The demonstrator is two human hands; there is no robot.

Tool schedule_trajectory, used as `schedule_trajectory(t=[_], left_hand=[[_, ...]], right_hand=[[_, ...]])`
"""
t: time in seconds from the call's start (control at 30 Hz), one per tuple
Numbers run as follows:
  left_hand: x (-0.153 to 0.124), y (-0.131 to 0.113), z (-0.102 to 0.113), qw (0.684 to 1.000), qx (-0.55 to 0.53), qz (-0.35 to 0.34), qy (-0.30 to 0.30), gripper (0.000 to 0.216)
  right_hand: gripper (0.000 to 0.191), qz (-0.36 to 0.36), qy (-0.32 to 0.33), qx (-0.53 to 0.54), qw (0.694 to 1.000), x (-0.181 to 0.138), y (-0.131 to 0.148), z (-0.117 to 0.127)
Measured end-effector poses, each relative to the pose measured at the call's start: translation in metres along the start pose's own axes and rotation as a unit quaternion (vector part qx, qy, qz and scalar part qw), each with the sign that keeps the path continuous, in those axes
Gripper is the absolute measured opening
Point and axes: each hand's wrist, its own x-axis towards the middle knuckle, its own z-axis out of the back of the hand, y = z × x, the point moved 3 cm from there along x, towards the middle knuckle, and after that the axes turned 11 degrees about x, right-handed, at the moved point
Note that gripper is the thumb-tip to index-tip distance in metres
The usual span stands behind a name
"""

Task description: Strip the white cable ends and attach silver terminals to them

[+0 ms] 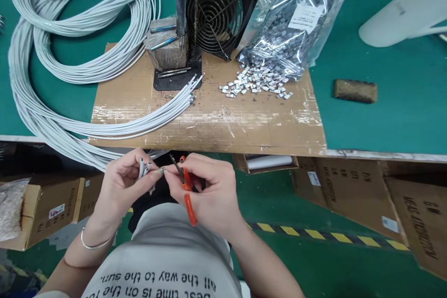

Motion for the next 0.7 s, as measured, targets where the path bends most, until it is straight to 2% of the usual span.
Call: schedule_trajectory(t=[0.17, 0.3, 0.37, 0.47, 0.53, 0.6, 0.7], left_hand=[[-0.003, 0.002, -0.002, 0.999, 0.030, -0.029, -0.030, 0.028], [-0.004, -0.001, -0.005, 0.997, 0.024, -0.041, -0.060, 0.025], [-0.005, -0.004, -0.007, 0.995, 0.021, -0.047, -0.089, 0.025], [-0.006, -0.005, -0.009, 0.992, 0.020, -0.045, -0.118, 0.027], [-0.005, -0.003, -0.009, 0.993, 0.005, -0.033, -0.112, 0.027], [-0.002, 0.000, -0.008, 0.995, -0.021, -0.015, -0.094, 0.029], [0.003, 0.004, -0.006, 0.997, -0.047, 0.007, -0.062, 0.034]], right_hand=[[0.025, 0.013, 0.030, -0.031, 0.999, 0.003, 0.006, 0.003], [0.019, 0.034, -0.036, -0.011, 0.999, 0.002, 0.002, -0.008], [0.020, 0.096, -0.094, -0.023, 0.991, -0.003, -0.003, -0.019], [0.025, 0.234, -0.158, -0.105, 0.953, -0.012, -0.009, -0.034], [0.025, 0.263, -0.169, -0.136, 0.940, -0.015, -0.015, -0.039], [0.021, 0.215, -0.172, -0.112, 0.955, -0.013, -0.022, -0.037], [0.018, 0.056, -0.152, 0.007, 0.987, -0.006, -0.032, -0.023]])
